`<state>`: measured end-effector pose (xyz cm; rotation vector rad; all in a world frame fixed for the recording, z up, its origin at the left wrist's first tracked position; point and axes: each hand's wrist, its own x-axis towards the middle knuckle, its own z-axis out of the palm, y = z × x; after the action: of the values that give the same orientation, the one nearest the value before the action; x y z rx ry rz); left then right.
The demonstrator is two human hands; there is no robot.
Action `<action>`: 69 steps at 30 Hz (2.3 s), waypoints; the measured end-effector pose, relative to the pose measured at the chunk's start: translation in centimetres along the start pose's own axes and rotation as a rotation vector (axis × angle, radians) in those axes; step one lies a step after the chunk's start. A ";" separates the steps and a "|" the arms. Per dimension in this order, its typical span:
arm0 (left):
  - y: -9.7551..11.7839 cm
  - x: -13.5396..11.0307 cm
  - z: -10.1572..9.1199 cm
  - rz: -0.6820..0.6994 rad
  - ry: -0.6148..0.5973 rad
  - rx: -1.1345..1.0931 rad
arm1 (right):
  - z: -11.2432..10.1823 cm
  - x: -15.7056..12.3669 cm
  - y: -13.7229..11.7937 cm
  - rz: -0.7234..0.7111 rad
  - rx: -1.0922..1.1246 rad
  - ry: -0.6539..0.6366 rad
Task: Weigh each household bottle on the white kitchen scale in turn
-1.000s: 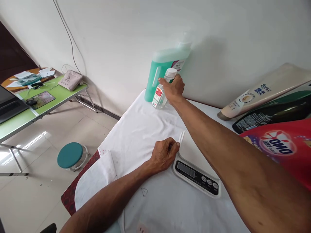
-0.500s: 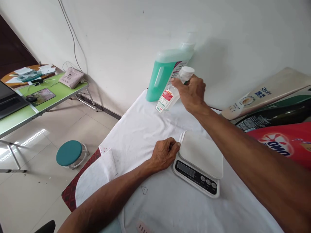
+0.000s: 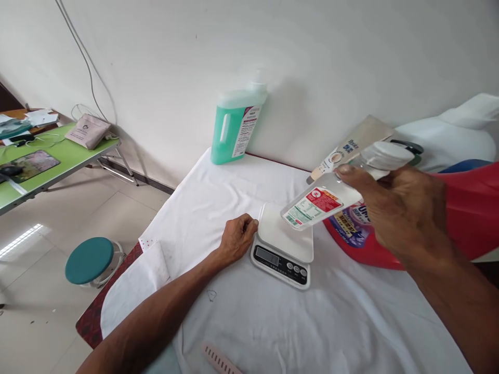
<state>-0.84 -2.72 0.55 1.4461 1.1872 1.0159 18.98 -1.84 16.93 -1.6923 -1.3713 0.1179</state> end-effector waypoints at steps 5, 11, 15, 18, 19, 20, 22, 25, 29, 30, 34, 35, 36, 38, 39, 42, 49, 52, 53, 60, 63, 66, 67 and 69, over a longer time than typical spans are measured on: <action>0.1 -0.1 0.0 -0.002 -0.006 -0.010 | -0.9 -1.0 2.2 0.078 -0.041 -0.014; 0.4 -0.1 -0.2 -0.005 -0.009 0.003 | -0.4 -2.0 2.3 0.079 -0.041 -0.050; 0.3 0.0 -0.1 0.006 -0.007 -0.007 | 0.0 -2.5 2.1 0.065 -0.041 -0.065; 0.2 0.0 0.0 0.008 -0.007 -0.010 | 0.1 -2.6 1.9 0.049 -0.020 -0.067; 0.1 0.0 0.1 0.007 -0.006 -0.010 | 0.1 -2.7 1.9 0.046 -0.005 -0.076; 0.1 0.0 0.1 0.006 -0.005 -0.009 | 0.1 -2.6 1.9 0.047 0.009 -0.088; 0.1 0.0 0.1 0.010 -0.006 -0.008 | 0.1 -2.5 1.9 0.058 0.024 -0.108; 0.0 0.0 0.0 0.026 -0.007 -0.008 | 0.1 -2.5 2.0 0.072 -0.003 -0.127; 0.0 0.1 0.0 0.032 -0.007 0.002 | -0.3 -3.1 2.5 0.044 0.116 -0.169; 0.0 0.0 0.0 0.030 -0.006 0.004 | -0.5 -3.4 2.9 0.037 0.175 -0.159; 0.2 0.0 -0.1 0.027 -0.006 0.007 | -1.7 -5.6 5.5 0.114 0.267 0.028; 0.3 -0.1 -0.1 0.026 -0.006 0.008 | -2.0 -6.3 6.4 0.162 0.278 0.091; 0.3 -0.1 -0.1 0.025 -0.007 0.011 | -2.2 -7.1 7.4 0.217 0.305 0.145; 0.5 -0.1 -0.1 0.021 -0.005 0.015 | -2.3 -8.9 9.3 0.335 0.408 0.185; 0.6 -0.2 -0.2 0.017 -0.004 0.015 | -2.3 -9.8 10.2 0.396 0.471 0.174; 0.7 -0.3 -0.2 0.009 -0.006 0.012 | -1.7 -12.5 12.2 0.543 0.609 0.101; 0.6 -0.3 0.0 0.000 -0.016 0.003 | -0.6 -15.5 14.4 0.504 0.379 -0.005; 0.5 -0.3 0.0 -0.006 -0.020 0.014 | -0.7 -15.4 14.4 0.506 0.354 -0.035; 0.5 -0.3 0.0 -0.006 -0.018 0.025 | -0.7 -15.3 14.4 0.508 0.353 -0.038; 0.5 -0.1 0.0 0.004 -0.024 0.055 | -0.8 -15.0 14.0 0.525 0.343 -0.050; 0.6 -0.1 0.0 0.004 -0.022 0.063 | -0.8 -14.9 14.1 0.541 0.335 -0.054; 0.8 -0.1 0.0 0.009 -0.019 0.062 | -0.6 -14.9 14.1 0.554 0.337 -0.052; 0.8 -0.1 -0.1 0.011 -0.019 0.061 | -0.6 -14.9 14.1 0.555 0.338 -0.051; 0.8 -0.1 -0.1 0.015 -0.021 0.058 | -0.6 -15.0 14.1 0.552 0.340 -0.044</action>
<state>-0.81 -2.89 1.37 1.5095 1.2011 0.9809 23.87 -13.68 0.82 -1.7332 -0.8211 0.6659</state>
